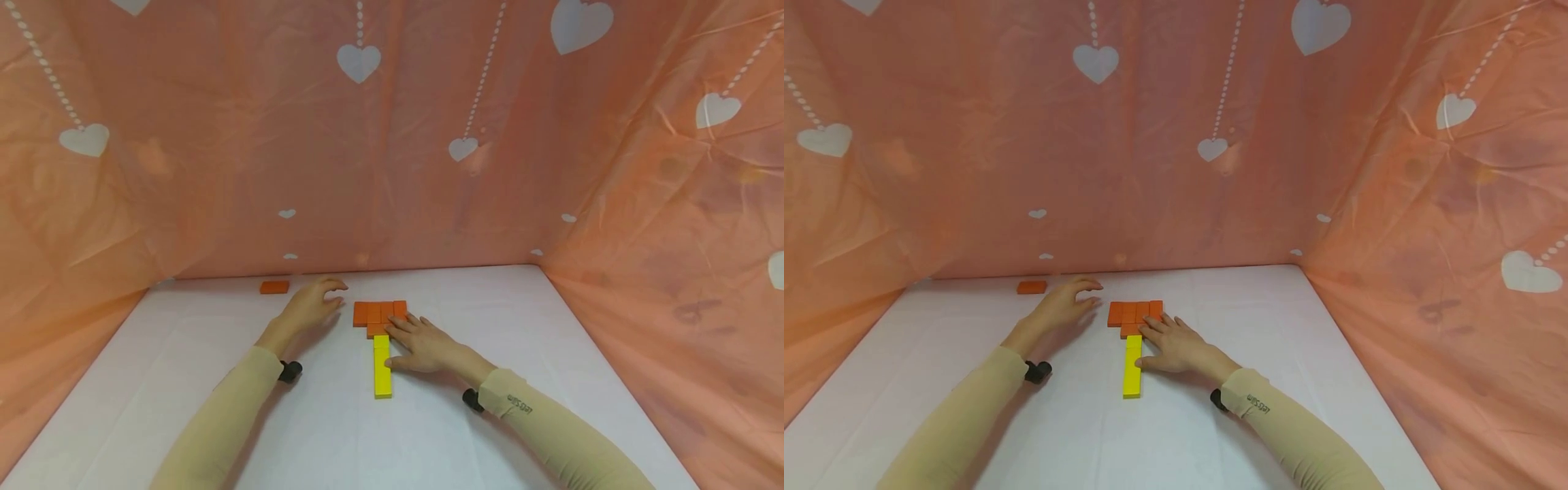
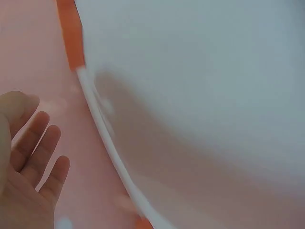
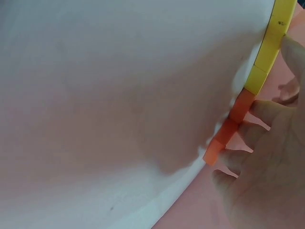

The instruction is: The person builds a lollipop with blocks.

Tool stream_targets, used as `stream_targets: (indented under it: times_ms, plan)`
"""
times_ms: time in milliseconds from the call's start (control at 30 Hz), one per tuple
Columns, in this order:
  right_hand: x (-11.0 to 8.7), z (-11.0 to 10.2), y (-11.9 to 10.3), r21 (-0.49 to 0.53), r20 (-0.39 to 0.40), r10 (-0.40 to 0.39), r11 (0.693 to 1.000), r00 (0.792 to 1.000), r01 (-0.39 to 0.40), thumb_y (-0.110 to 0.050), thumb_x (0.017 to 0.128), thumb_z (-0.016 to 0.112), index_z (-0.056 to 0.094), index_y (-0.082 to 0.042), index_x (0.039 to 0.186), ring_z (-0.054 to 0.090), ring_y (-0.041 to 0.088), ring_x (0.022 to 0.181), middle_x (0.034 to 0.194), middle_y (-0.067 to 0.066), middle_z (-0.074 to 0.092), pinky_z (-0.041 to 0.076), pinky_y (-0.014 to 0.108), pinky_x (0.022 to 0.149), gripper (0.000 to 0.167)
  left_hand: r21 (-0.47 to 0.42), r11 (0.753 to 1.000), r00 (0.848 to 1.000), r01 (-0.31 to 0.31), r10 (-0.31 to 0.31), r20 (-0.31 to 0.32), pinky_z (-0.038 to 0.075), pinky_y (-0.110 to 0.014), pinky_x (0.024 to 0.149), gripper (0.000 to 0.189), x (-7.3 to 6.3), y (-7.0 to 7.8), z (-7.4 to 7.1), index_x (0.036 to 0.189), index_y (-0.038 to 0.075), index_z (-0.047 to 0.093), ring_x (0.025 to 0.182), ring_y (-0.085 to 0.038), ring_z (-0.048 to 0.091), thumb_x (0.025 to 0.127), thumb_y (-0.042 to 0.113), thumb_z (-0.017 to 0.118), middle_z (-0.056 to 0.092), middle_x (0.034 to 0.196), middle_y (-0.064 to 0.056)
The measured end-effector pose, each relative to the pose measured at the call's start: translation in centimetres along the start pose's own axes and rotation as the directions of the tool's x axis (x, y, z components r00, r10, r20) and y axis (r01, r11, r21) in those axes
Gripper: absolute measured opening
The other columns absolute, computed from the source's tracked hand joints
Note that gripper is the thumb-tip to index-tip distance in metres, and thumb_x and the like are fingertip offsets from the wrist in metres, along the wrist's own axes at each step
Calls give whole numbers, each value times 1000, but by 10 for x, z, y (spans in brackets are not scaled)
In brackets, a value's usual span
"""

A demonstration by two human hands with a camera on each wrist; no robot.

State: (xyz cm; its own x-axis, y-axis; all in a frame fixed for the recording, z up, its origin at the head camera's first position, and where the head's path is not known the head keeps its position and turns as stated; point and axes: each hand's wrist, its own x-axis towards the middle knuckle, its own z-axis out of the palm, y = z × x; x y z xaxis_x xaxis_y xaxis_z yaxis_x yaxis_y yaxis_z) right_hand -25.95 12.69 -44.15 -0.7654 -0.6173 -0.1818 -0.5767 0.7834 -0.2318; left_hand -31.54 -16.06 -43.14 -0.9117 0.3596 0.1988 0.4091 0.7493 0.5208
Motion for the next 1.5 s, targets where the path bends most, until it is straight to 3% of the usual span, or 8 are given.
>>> stream_targets:
  times_ms: [267, 400, 633, 733, 867, 1000, 1133, 1500]
  plan:
    - [0, 1, 1, 5, 0, -2, 1000, 1000, 2, -62, 101, 55, 32, -18, 165, 16, 37, 158, 173, 2, 21, 16, 56, 127, 81, -26, 1000, 998, 10, -12, -57, 47, -61, 107, 33, -21, -40, -29, 131, -3, 67, 133, -45, 54, 101, 10, 68, 57, 144, -24]
    - [1, 1, 2, 8, -1, 0, 1000, 1000, 0, -63, 101, 55, 33, -19, 164, 16, 37, 158, 173, 2, 22, 16, 56, 127, 81, -41, 999, 996, 20, -23, -84, 49, -61, 104, 33, -29, -59, -39, 131, -6, 66, 127, -47, 58, 101, 8, 66, 55, 144, -28]
    - [0, -1, 2, 6, -2, 3, 1000, 1000, -3, -63, 101, 55, 33, -19, 164, 17, 37, 158, 173, 2, 22, 16, 56, 127, 80, -27, 994, 990, 102, -105, -97, 41, -63, 111, 35, -36, -84, -57, 134, -5, 65, 131, -49, 54, 102, 9, 64, 56, 142, -28]
    - [0, -1, 2, 15, -2, 3, 1000, 1000, -3, -62, 101, 55, 33, -19, 164, 17, 37, 158, 173, 3, 21, 16, 57, 127, 80, -24, 990, 987, 137, -139, -79, 39, -63, 111, 35, -37, -91, -63, 137, 0, 65, 134, -48, 51, 103, 10, 61, 56, 144, -26]
    - [-1, -1, 2, 18, -4, 2, 1000, 1000, -2, -62, 101, 55, 34, -18, 164, 17, 38, 158, 173, 3, 22, 16, 57, 127, 80, -18, 981, 980, 196, -196, -32, 47, -60, 102, 40, -37, -98, -67, 143, 4, 61, 124, -45, 57, 104, 11, 56, 57, 145, -25]
    - [-2, -2, 2, 13, -6, -3, 1000, 1000, 4, -62, 101, 55, 34, -18, 164, 17, 38, 158, 173, 3, 21, 16, 57, 127, 80, -3, 970, 970, 243, -243, 11, 48, -53, 92, 46, -38, -103, -70, 148, 1, 55, 115, -42, 56, 103, 11, 54, 52, 148, -29]
    - [-1, -3, 0, 12, 0, -5, 1000, 1000, 5, -62, 101, 55, 33, -18, 164, 17, 38, 158, 173, 3, 21, 15, 57, 127, 80, 13, 961, 960, 277, -277, 36, 47, -54, 93, 49, -40, -108, -74, 150, -2, 51, 118, -44, 54, 103, 11, 53, 45, 152, -34]
    - [0, -1, 2, 3, 0, 5, 1000, 1000, -5, -63, 100, 55, 33, -20, 165, 17, 37, 158, 173, 2, 21, 15, 56, 127, 80, 19, 971, 971, 237, -237, -4, 47, -57, 94, 43, -37, -109, -73, 139, -11, 57, 116, -49, 55, 100, 5, 53, 50, 145, -37]
